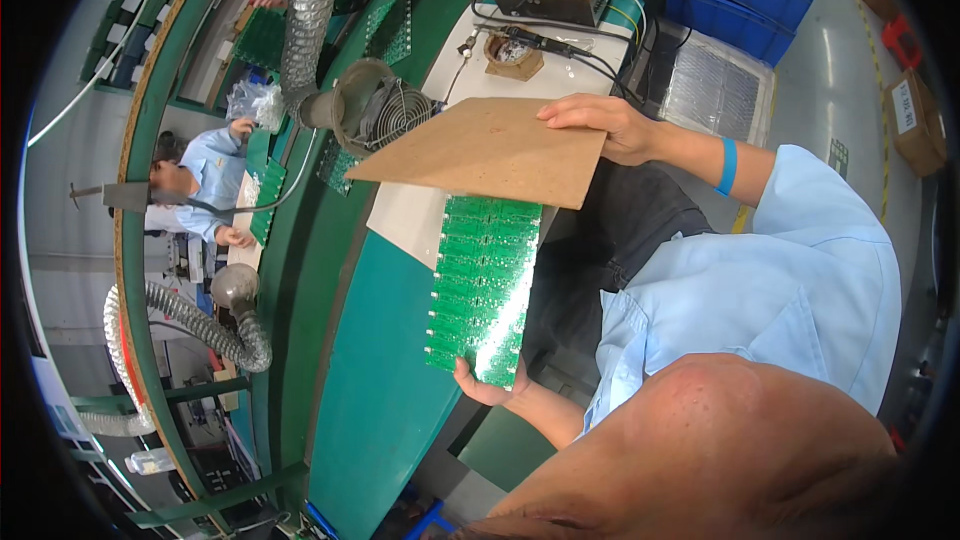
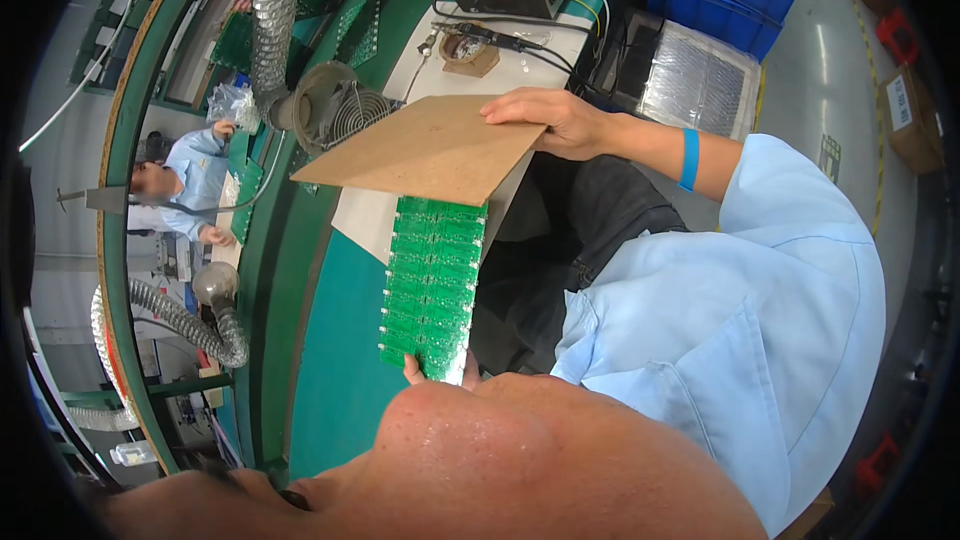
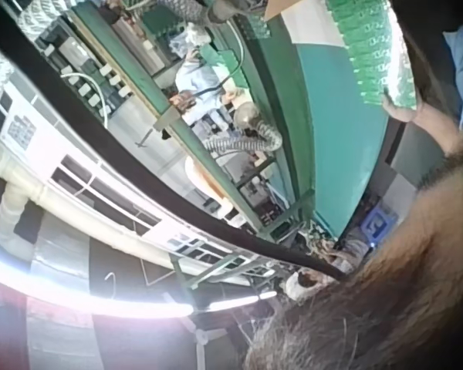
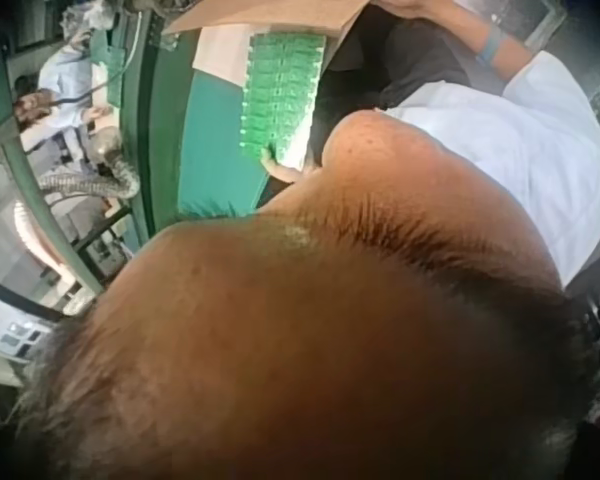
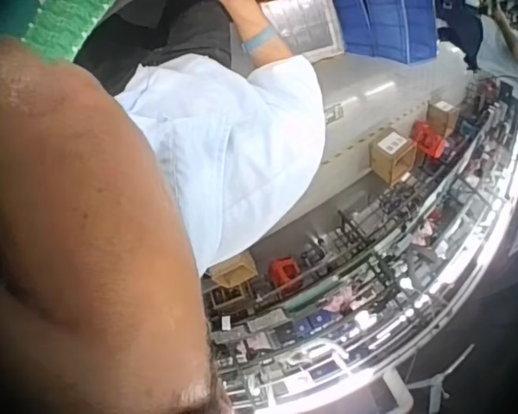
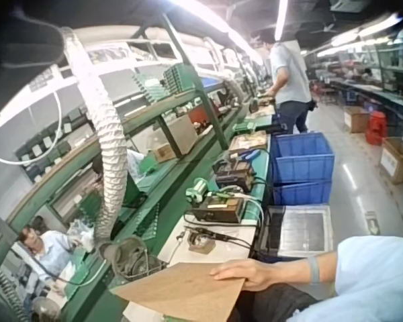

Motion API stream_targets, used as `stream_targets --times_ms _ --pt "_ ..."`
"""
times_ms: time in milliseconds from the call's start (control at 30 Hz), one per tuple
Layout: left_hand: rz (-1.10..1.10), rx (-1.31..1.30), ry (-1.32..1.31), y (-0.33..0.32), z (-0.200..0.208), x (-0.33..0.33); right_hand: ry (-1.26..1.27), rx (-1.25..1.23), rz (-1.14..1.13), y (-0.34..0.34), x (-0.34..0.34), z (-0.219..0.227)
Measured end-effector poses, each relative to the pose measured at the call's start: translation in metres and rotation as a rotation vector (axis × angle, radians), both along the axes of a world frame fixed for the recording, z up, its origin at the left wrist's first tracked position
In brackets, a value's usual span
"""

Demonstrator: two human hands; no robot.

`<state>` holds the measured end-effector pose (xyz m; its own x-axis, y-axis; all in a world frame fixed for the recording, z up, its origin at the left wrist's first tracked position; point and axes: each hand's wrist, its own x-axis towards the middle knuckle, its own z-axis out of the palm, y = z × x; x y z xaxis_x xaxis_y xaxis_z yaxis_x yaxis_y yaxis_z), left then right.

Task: Soldering electronic components onto a printed circuit board at a manual assembly station.

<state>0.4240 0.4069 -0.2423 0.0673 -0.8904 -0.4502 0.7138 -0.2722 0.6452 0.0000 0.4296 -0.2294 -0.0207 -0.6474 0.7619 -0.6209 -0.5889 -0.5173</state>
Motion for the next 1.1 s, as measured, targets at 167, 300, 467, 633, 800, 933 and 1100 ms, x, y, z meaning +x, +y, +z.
stream_targets --times_ms 167,300,467,633,800,933,1100 --pt "-0.281 -0.441 0.421 -0.002 -0.022 0.013 -0.039 0.063 0.014 -0.004 0.011 0.001" --pt "-0.195 -0.327 0.364 -0.008 -0.015 -0.003 -0.105 0.135 0.103 -0.003 0.008 0.004" --pt "-0.275 -0.348 0.524 -0.008 -0.014 -0.010 -0.085 0.099 0.141 -0.014 0.022 -0.001" --pt "-0.328 -0.327 0.615 -0.014 -0.026 -0.006 -0.031 0.015 0.179 -0.023 0.040 -0.003" --pt "-0.348 -0.317 0.641 -0.016 -0.027 -0.011 -0.017 0.056 0.178 -0.025 0.059 0.001" --pt "-0.341 -0.311 0.637 -0.017 -0.027 -0.012 -0.003 0.103 0.206 -0.029 0.073 0.000" --pt "-0.344 -0.307 0.651 -0.019 -0.026 -0.013 0.002 0.126 0.234 -0.033 0.090 0.000"
